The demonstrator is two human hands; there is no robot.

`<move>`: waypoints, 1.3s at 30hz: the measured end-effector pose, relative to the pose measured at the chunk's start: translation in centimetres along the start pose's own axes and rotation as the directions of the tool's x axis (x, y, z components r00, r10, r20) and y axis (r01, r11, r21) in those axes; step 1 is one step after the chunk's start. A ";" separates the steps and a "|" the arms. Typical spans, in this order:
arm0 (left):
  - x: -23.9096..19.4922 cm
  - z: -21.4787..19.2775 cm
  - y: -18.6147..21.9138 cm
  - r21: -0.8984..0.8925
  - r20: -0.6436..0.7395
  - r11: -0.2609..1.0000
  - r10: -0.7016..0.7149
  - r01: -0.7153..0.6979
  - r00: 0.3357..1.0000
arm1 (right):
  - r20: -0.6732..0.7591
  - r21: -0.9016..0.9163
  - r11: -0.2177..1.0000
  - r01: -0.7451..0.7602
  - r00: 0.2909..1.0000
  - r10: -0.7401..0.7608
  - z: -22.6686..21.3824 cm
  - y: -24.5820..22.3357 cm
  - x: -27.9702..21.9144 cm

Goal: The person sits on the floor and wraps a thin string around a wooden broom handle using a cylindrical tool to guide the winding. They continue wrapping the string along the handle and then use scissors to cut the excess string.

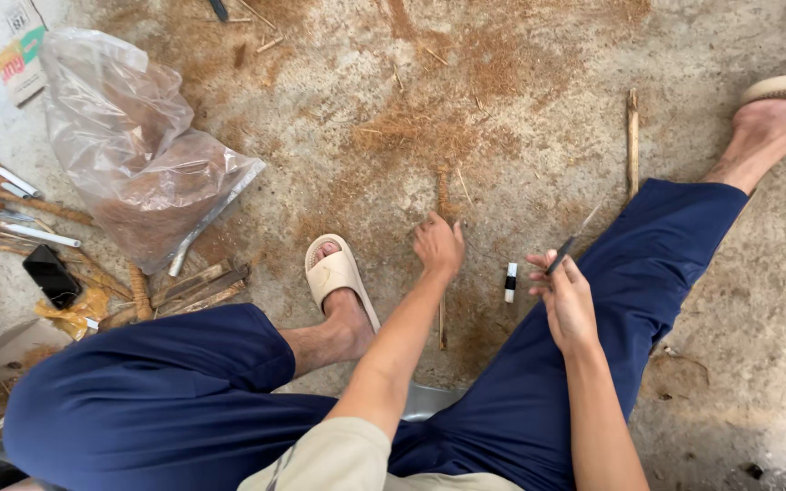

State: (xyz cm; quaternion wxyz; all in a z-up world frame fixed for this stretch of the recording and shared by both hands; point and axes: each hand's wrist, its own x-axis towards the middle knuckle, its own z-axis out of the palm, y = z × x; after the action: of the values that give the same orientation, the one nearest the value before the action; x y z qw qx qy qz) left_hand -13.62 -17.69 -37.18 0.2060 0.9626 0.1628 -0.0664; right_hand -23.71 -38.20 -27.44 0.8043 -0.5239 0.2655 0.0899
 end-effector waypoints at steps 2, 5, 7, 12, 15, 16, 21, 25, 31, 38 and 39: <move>0.5 0.2 -0.3 0.031 -0.002 0.998 -0.047 0.047 0.999 | 0.017 -0.021 0.998 0.051 0.999 -0.050 0.7 -0.1 1.1; 0.0 0.0 -0.4 0.055 -0.032 0.998 0.003 -0.001 0.999 | 0.006 -0.128 0.988 0.088 0.996 -0.088 1.2 -0.1 2.2; -1.1 -0.5 -0.5 -0.091 -0.081 0.995 0.033 -0.040 0.996 | 0.022 -0.154 0.982 0.106 0.994 -0.103 1.1 0.5 2.4; -2.9 -4.4 1.9 -0.539 -0.100 0.840 0.000 -0.054 0.995 | 0.073 -0.195 0.967 0.163 0.986 -0.151 1.4 1.1 3.1; -4.5 -7.9 4.0 -0.666 -0.208 0.727 0.033 -0.166 0.978 | 0.169 -0.268 0.920 0.284 0.955 -0.246 1.9 0.4 2.3; -5.3 -9.0 4.6 -0.685 -0.252 0.699 0.040 -0.208 0.967 | 0.235 -0.313 0.875 0.370 0.922 -0.307 2.0 0.1 1.6; -9.2 -13.5 5.0 -0.693 -0.105 0.717 0.003 -0.076 0.994 | 0.450 -0.252 0.964 0.086 0.892 0.038 4.7 -1.0 -3.7; -9.5 -15.0 4.4 -0.685 -0.225 0.692 0.093 -0.225 0.970 | 0.670 -0.073 0.997 -0.038 0.738 0.078 6.2 -3.0 -6.3; -9.4 -15.3 3.8 -0.687 -0.277 0.664 0.135 -0.294 0.951 | 0.738 -0.063 0.979 -0.195 0.651 0.177 7.6 -5.3 -7.1; -9.6 -15.9 3.7 -0.713 -0.264 0.636 0.146 -0.295 0.953 | 0.734 -0.049 0.974 -0.222 0.653 0.186 9.0 -5.7 -6.3; -9.5 -16.0 3.8 -0.727 -0.253 0.626 0.140 -0.284 0.957 | 0.733 -0.047 0.969 -0.243 0.651 0.199 9.0 -5.8 -6.1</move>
State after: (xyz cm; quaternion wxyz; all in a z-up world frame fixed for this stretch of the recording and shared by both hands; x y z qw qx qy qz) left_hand -20.32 -16.99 -19.45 0.5794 0.8031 0.0777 0.1153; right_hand -23.44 -31.84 -16.84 0.8399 -0.3855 -0.0143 0.3816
